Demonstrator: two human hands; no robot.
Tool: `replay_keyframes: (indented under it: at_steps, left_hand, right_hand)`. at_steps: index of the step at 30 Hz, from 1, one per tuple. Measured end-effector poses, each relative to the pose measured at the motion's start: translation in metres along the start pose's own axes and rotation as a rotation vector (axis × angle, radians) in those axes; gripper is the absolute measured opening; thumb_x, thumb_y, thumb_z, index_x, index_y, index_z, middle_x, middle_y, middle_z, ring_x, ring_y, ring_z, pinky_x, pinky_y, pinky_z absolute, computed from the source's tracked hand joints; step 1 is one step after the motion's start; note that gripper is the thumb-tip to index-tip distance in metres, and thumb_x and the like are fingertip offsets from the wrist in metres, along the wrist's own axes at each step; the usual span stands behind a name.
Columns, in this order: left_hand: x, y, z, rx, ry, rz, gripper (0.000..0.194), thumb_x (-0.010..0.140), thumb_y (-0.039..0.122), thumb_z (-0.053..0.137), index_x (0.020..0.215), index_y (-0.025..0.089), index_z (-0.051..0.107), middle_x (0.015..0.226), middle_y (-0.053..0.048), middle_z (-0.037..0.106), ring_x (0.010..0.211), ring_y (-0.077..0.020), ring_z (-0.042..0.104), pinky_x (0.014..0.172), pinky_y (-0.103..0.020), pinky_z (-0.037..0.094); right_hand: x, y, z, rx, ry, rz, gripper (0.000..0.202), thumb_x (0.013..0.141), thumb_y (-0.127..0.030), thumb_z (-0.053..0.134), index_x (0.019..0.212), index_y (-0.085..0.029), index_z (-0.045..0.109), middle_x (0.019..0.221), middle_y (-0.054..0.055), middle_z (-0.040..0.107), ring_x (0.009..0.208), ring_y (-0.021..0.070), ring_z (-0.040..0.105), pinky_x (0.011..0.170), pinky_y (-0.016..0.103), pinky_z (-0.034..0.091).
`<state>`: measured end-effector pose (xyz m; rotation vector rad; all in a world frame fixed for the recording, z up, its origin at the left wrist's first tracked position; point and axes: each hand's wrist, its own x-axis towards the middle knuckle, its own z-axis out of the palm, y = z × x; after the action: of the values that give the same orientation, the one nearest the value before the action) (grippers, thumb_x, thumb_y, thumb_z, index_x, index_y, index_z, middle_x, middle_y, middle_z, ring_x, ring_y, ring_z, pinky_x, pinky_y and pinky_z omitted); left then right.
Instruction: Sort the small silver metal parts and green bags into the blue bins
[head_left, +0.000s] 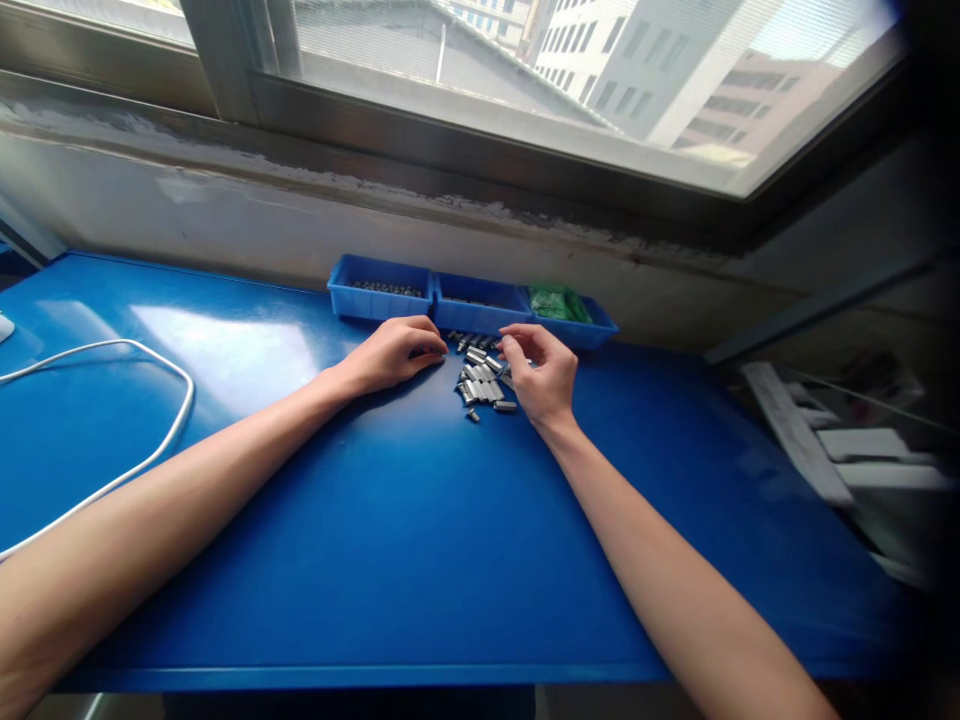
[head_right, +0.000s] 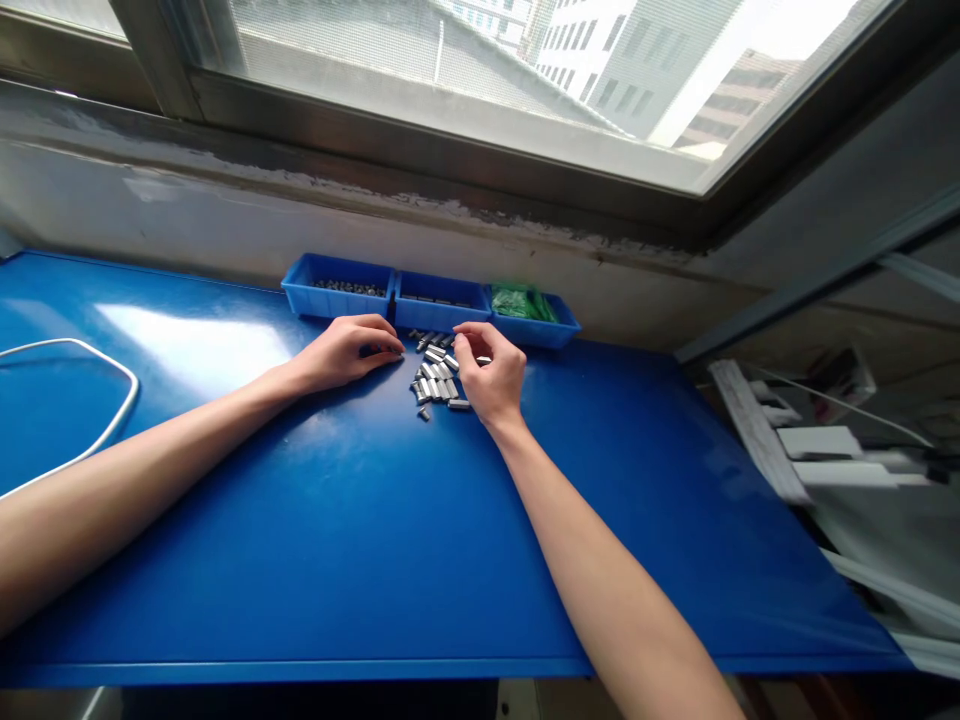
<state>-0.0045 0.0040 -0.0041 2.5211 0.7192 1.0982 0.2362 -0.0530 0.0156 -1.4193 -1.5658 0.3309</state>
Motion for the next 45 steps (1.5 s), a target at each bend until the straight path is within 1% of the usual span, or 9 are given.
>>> replay_keyframes:
  at_steps: [12, 17, 24, 30, 33, 36, 40, 43, 45]
  left_hand:
    - [-0.002, 0.003, 0.000, 0.062, 0.013, 0.103, 0.015, 0.099, 0.022, 0.064, 0.095, 0.016, 0.078, 0.103, -0.010, 0.079, 0.089, -0.0197, 0.076, 0.081, -0.028, 0.057]
    - [0.000, 0.008, -0.002, 0.053, 0.164, 0.130, 0.012, 0.097, 0.019, 0.067, 0.094, 0.017, 0.078, 0.104, -0.008, 0.080, 0.092, -0.0175, 0.077, 0.085, -0.026, 0.059]
    - [0.012, 0.012, -0.022, 0.065, 0.660, -0.221, 0.013, 0.091, 0.030, 0.077, 0.090, 0.018, 0.081, 0.095, -0.005, 0.081, 0.083, -0.0171, 0.077, 0.081, -0.028, 0.063]
    - [0.009, -0.003, -0.030, -0.137, 0.721, -0.490, 0.017, 0.088, 0.036, 0.081, 0.090, 0.019, 0.081, 0.086, -0.005, 0.082, 0.081, -0.0222, 0.080, 0.081, -0.033, 0.067]
    - [0.007, -0.003, -0.025, -0.141, 0.705, -0.460, 0.017, 0.088, 0.036, 0.081, 0.092, 0.019, 0.081, 0.089, -0.005, 0.082, 0.082, -0.0215, 0.080, 0.081, -0.032, 0.068]
    - [0.006, 0.002, -0.018, -0.012, 0.589, -0.267, 0.017, 0.092, 0.034, 0.076, 0.093, 0.018, 0.082, 0.095, -0.006, 0.083, 0.085, -0.0194, 0.079, 0.081, -0.030, 0.066]
    - [0.004, 0.009, -0.011, 0.131, 0.247, 0.031, 0.019, 0.096, 0.027, 0.068, 0.103, 0.018, 0.083, 0.112, -0.009, 0.081, 0.101, -0.0221, 0.079, 0.093, -0.032, 0.063]
    - [0.000, 0.009, -0.008, 0.182, -0.010, 0.089, 0.029, 0.099, 0.029, 0.063, 0.122, 0.020, 0.080, 0.131, -0.011, 0.076, 0.119, -0.0263, 0.074, 0.105, -0.037, 0.060]
    - [-0.001, 0.008, -0.006, 0.199, -0.102, 0.087, 0.031, 0.101, 0.032, 0.061, 0.123, 0.021, 0.079, 0.133, -0.011, 0.074, 0.125, -0.0280, 0.071, 0.110, -0.040, 0.058]
  right_hand:
    - [0.000, 0.004, 0.002, 0.053, -0.001, -0.069, 0.022, 0.092, -0.040, 0.064, 0.097, -0.022, 0.076, 0.090, 0.004, 0.079, 0.081, 0.0231, 0.076, 0.078, 0.036, 0.061]
    - [0.001, 0.009, 0.004, 0.084, 0.026, -0.109, 0.019, 0.091, -0.039, 0.067, 0.092, -0.023, 0.078, 0.086, 0.003, 0.079, 0.078, 0.0230, 0.075, 0.075, 0.035, 0.060]
    - [0.002, 0.008, 0.003, 0.089, 0.015, -0.098, 0.019, 0.092, -0.038, 0.066, 0.091, -0.023, 0.078, 0.086, 0.003, 0.079, 0.077, 0.0229, 0.075, 0.075, 0.036, 0.060]
    - [0.002, 0.008, 0.003, 0.103, 0.003, -0.105, 0.018, 0.092, -0.036, 0.066, 0.090, -0.023, 0.078, 0.086, 0.003, 0.079, 0.077, 0.0223, 0.075, 0.075, 0.035, 0.059]
    - [0.002, 0.007, 0.003, 0.095, -0.005, -0.089, 0.019, 0.091, -0.038, 0.066, 0.090, -0.023, 0.077, 0.086, 0.003, 0.079, 0.077, 0.0222, 0.075, 0.075, 0.035, 0.059]
    - [0.002, 0.005, 0.003, 0.042, 0.022, -0.077, 0.020, 0.091, -0.038, 0.065, 0.089, -0.023, 0.076, 0.086, 0.004, 0.079, 0.076, 0.0221, 0.074, 0.074, 0.035, 0.058]
    - [0.003, 0.004, 0.004, -0.080, 0.091, -0.089, 0.018, 0.089, -0.033, 0.064, 0.087, -0.021, 0.077, 0.083, 0.005, 0.079, 0.072, 0.0217, 0.069, 0.071, 0.035, 0.055]
    - [0.004, 0.006, 0.005, -0.131, 0.101, -0.091, 0.017, 0.087, -0.030, 0.063, 0.088, -0.022, 0.077, 0.085, 0.005, 0.079, 0.078, 0.0234, 0.070, 0.078, 0.037, 0.055]
    - [0.004, 0.008, 0.005, -0.139, 0.096, -0.088, 0.017, 0.087, -0.030, 0.063, 0.089, -0.022, 0.077, 0.087, 0.006, 0.079, 0.083, 0.0246, 0.070, 0.084, 0.039, 0.055]
